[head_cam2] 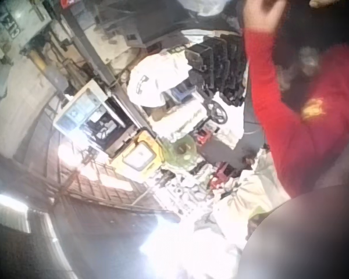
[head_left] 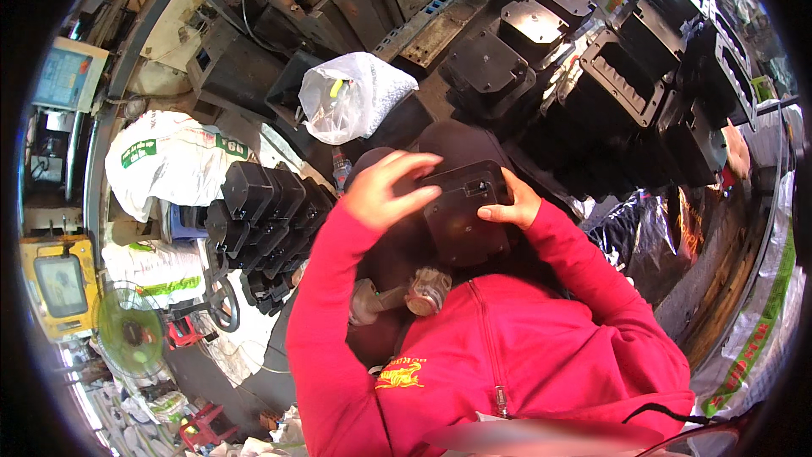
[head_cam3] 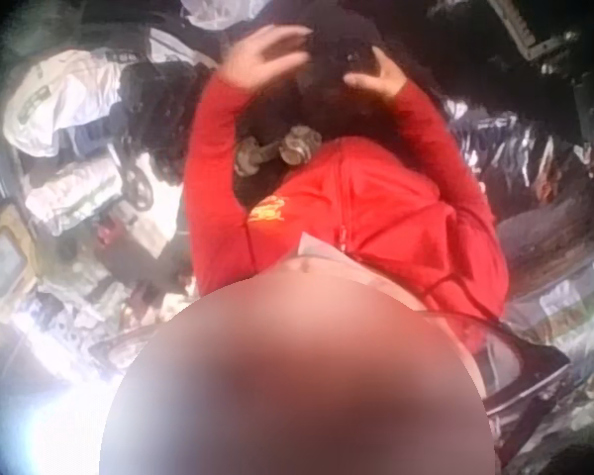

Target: The person sits on the floor and uses a cordless drill to fasten screws into small black plastic housings. They repeatedly pick up parts, align them, insert screws, and tighten them with the drill, then place the assembled units into a nearby bin.

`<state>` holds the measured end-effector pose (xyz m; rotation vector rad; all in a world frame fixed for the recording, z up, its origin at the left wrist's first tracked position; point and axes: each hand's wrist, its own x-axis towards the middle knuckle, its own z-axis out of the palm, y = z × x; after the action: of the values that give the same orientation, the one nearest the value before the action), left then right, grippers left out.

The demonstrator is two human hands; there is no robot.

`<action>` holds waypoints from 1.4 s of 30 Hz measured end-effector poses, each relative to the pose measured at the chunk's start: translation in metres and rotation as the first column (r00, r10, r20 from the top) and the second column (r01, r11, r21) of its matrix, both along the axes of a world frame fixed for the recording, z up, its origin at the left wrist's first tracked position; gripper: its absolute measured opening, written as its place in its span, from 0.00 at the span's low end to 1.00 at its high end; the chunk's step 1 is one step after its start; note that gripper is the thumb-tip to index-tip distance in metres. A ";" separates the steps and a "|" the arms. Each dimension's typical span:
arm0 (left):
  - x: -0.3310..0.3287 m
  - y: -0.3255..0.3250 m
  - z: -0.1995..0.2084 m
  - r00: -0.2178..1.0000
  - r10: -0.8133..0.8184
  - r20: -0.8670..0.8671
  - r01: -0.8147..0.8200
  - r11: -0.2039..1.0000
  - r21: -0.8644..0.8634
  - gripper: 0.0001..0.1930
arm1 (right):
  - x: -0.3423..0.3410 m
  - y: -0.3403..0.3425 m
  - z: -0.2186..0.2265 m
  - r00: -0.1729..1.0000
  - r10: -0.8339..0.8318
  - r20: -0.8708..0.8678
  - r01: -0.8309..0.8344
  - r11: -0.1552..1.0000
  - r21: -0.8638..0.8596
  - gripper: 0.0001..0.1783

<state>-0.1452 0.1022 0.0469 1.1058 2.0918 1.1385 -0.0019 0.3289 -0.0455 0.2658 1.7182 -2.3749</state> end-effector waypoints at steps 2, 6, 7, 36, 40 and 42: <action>0.011 -0.048 0.013 0.999 -0.033 0.003 0.033 0.991 -0.127 0.24 | 0.007 0.006 0.000 0.999 -0.044 -0.011 0.044 0.999 -0.009 0.45; 0.074 -0.091 -0.016 0.975 -0.217 -0.039 0.183 0.895 -0.407 0.36 | 0.017 0.016 -0.002 0.996 -0.089 0.030 0.091 0.993 -0.078 0.45; 0.095 -0.087 -0.031 0.977 -0.205 -0.059 0.176 0.932 -0.317 0.39 | 0.017 0.016 -0.003 0.998 -0.066 0.020 0.068 0.996 -0.060 0.45; 0.129 -0.079 0.027 0.982 0.185 0.031 -0.182 0.980 -0.077 0.43 | 0.046 -0.011 -0.007 1.000 -0.020 0.011 0.018 0.989 0.150 0.46; 0.125 -0.075 0.030 0.987 0.097 -0.132 -0.112 0.987 -0.113 0.44 | 0.046 -0.010 -0.006 1.000 -0.018 0.004 0.018 0.989 0.146 0.47; 0.123 -0.075 0.032 0.990 0.097 -0.101 -0.108 0.988 -0.111 0.44 | 0.045 -0.010 -0.005 1.000 -0.010 0.009 0.008 0.988 0.156 0.47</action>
<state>-0.0219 0.0271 0.0787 1.0269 2.2810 1.0137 0.0435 0.3194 -0.0510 0.3094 1.9050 -2.2437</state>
